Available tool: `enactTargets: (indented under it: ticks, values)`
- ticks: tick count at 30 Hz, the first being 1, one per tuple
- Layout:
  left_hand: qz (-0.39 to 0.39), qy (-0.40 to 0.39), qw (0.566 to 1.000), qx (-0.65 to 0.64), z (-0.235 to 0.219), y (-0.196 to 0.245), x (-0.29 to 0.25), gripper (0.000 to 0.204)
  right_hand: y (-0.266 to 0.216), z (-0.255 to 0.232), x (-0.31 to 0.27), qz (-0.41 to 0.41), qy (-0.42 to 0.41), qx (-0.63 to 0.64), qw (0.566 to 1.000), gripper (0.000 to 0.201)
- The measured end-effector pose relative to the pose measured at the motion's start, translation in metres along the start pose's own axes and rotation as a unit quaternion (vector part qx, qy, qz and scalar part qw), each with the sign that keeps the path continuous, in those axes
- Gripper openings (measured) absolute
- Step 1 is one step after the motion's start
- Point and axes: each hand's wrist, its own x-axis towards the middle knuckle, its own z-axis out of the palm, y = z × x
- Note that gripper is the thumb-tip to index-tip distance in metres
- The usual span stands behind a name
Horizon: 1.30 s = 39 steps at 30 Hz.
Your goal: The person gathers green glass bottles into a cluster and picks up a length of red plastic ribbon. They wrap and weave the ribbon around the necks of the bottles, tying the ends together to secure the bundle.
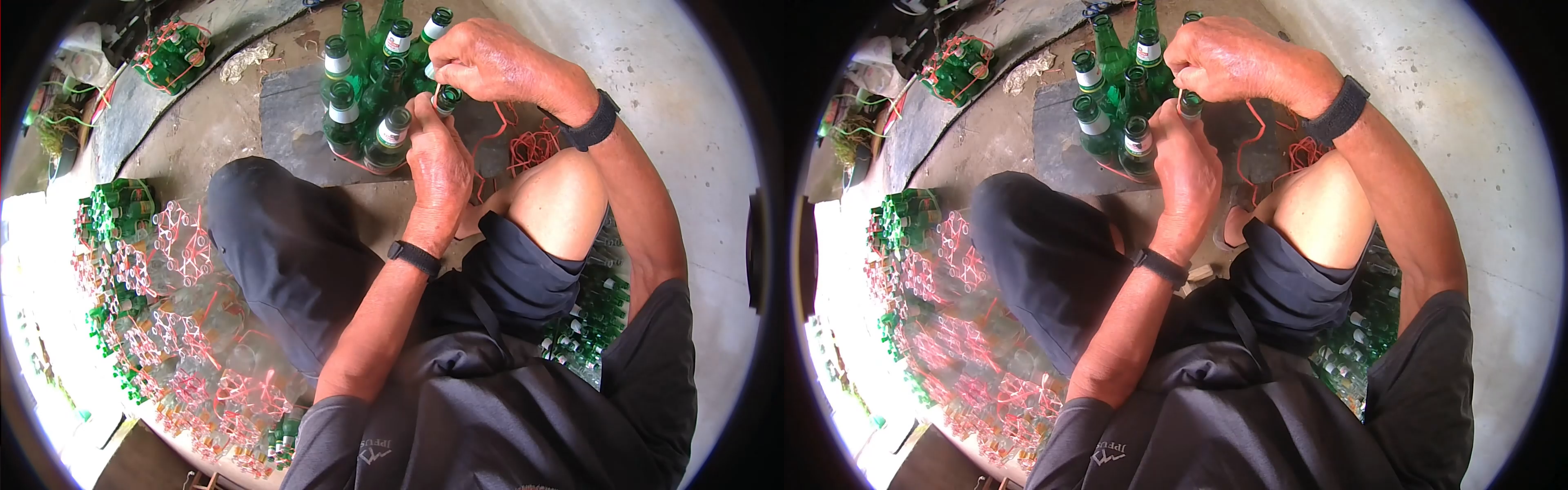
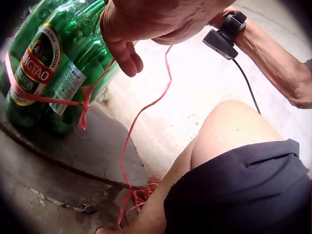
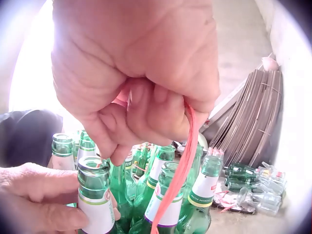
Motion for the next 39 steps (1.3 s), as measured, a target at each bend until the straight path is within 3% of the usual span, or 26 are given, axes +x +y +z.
enactTargets:
  ticks: [6, 8, 10, 14, 17, 19, 23, 27, 29, 30, 32, 36, 39]
  values:
    - [0.009, 0.028, 1.000, 0.011, 0.002, -0.001, -0.002, 0.029, 0.006, 0.001, -0.006, 0.037, -0.022, 0.034, 0.998, 0.016]
    - [0.009, -0.011, 1.000, 0.018, -0.001, -0.003, -0.001, 0.041, 0.008, 0.005, -0.009, 0.038, -0.018, 0.037, 0.998, 0.016]
    - [-0.003, -0.017, 1.000, 0.013, -0.003, 0.000, -0.003, 0.045, 0.007, 0.009, -0.012, 0.025, 0.027, 0.051, 0.998, 0.015]
    - [-0.005, -0.023, 1.000, 0.010, -0.003, -0.002, -0.003, 0.052, 0.004, 0.008, -0.020, 0.028, 0.019, 0.050, 0.998, 0.014]
    - [-0.012, -0.028, 1.000, 0.007, -0.002, -0.004, -0.004, 0.053, 0.001, 0.012, -0.028, 0.012, 0.062, 0.063, 0.996, 0.013]
    - [-0.001, -0.023, 1.000, 0.012, -0.003, -0.005, -0.004, 0.053, -0.005, 0.009, -0.034, 0.069, 0.025, 0.048, 0.996, 0.012]
    - [-0.009, -0.034, 0.999, 0.010, -0.003, -0.005, -0.005, 0.052, 0.000, 0.021, -0.042, 0.071, 0.028, 0.016, 0.997, 0.012]
    - [0.015, -0.031, 0.999, 0.023, -0.005, -0.004, -0.004, 0.051, -0.007, 0.033, -0.055, 0.056, 0.087, 0.037, 0.994, 0.008]
    - [0.035, -0.017, 0.998, 0.039, -0.004, -0.004, -0.004, 0.031, -0.006, 0.039, -0.062, 0.072, 0.086, -0.010, 0.994, 0.006]
    - [0.038, -0.016, 0.998, 0.039, -0.003, -0.004, -0.004, 0.031, -0.010, 0.040, -0.063, 0.072, 0.088, -0.011, 0.993, 0.006]
    - [-0.034, -0.046, 0.998, -0.002, -0.003, -0.004, -0.004, 0.031, -0.019, 0.042, -0.067, 0.070, 0.116, -0.018, 0.991, 0.009]
    - [0.003, -0.052, 0.998, 0.041, -0.002, -0.009, -0.005, 0.033, -0.025, 0.052, -0.074, 0.059, 0.141, -0.042, 0.987, 0.010]
    - [-0.043, -0.057, 0.997, 0.008, 0.000, -0.009, -0.004, 0.033, -0.031, 0.057, -0.082, 0.073, 0.144, -0.067, 0.985, 0.008]
